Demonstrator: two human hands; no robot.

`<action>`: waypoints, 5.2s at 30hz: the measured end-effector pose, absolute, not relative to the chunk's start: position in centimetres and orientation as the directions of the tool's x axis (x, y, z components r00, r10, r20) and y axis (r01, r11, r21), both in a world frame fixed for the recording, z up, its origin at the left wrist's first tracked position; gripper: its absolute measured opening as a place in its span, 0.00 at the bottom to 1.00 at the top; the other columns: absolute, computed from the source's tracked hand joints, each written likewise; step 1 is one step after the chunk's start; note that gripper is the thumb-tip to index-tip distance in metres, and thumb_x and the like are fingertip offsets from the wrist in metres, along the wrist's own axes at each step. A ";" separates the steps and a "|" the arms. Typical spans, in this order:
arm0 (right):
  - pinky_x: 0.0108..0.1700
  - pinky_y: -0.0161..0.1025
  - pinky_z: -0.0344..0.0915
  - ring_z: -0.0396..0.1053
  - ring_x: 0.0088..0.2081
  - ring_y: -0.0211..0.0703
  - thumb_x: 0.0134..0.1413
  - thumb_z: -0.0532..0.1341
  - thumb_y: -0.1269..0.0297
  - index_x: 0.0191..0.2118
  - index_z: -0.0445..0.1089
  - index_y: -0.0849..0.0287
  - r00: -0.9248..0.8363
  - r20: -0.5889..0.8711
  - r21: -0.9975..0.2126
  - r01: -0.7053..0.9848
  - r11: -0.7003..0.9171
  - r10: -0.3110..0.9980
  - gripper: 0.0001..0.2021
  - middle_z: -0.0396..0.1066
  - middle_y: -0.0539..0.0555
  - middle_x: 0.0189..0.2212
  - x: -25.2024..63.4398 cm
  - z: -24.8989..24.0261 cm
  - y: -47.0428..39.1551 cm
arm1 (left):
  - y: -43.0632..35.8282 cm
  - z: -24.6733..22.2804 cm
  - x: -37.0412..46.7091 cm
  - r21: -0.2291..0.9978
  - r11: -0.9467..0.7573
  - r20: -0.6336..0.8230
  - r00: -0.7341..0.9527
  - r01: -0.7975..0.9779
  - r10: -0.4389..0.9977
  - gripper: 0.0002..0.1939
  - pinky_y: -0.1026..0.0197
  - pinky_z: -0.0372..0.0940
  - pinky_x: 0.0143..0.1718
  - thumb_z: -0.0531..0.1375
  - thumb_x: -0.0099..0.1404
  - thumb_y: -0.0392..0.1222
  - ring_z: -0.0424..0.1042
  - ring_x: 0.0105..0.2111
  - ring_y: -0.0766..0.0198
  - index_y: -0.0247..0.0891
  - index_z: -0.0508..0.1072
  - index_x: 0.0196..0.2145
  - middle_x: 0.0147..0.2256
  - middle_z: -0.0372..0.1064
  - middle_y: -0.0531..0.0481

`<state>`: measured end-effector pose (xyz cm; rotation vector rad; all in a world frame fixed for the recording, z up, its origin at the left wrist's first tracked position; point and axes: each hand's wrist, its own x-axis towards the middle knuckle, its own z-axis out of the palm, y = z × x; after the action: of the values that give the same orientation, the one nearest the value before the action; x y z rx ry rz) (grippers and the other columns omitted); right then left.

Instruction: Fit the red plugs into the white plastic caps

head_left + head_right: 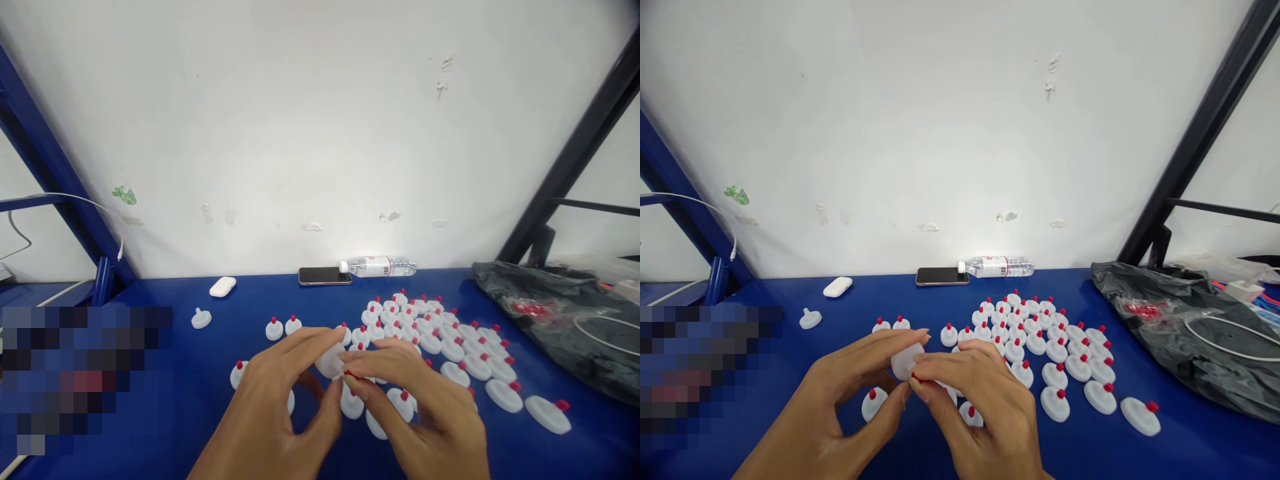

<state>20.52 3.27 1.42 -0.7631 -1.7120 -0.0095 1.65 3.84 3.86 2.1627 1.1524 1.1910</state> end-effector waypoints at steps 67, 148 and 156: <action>0.61 0.58 0.68 0.76 0.51 0.52 0.69 0.59 0.74 0.53 0.76 0.53 -0.289 0.594 -0.378 0.724 0.578 0.751 0.14 0.80 0.53 0.48 20.2 -1.0 4.2 | 8.0 1.4 -0.4 0.310 -0.276 0.079 0.265 0.910 0.961 0.27 0.50 0.69 0.54 0.41 0.77 0.33 0.78 0.50 0.53 0.43 0.76 0.57 0.53 0.76 0.43; 0.52 0.42 0.67 0.77 0.45 0.42 0.65 0.67 0.72 0.45 0.77 0.50 -0.367 0.459 -0.621 0.518 0.588 0.809 0.09 0.82 0.44 0.42 20.0 2.4 8.2 | 8.0 3.3 -2.2 0.588 -0.433 0.198 0.397 0.683 0.896 0.18 0.58 0.71 0.38 0.57 0.69 0.51 0.77 0.32 0.62 0.51 0.83 0.49 0.45 0.79 0.50; 0.53 0.44 0.68 0.76 0.46 0.44 0.65 0.66 0.74 0.46 0.77 0.50 -0.385 0.490 -0.580 0.526 0.622 0.782 0.11 0.82 0.47 0.44 19.9 2.1 8.0 | 8.1 2.9 -1.8 0.598 -0.417 0.258 0.329 0.684 0.909 0.23 0.57 0.72 0.37 0.61 0.64 0.51 0.78 0.28 0.59 0.45 0.81 0.54 0.37 0.82 0.51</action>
<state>19.88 8.01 2.10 -1.0224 -2.0791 0.4269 -1.78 8.11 2.94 2.2173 1.4100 0.8050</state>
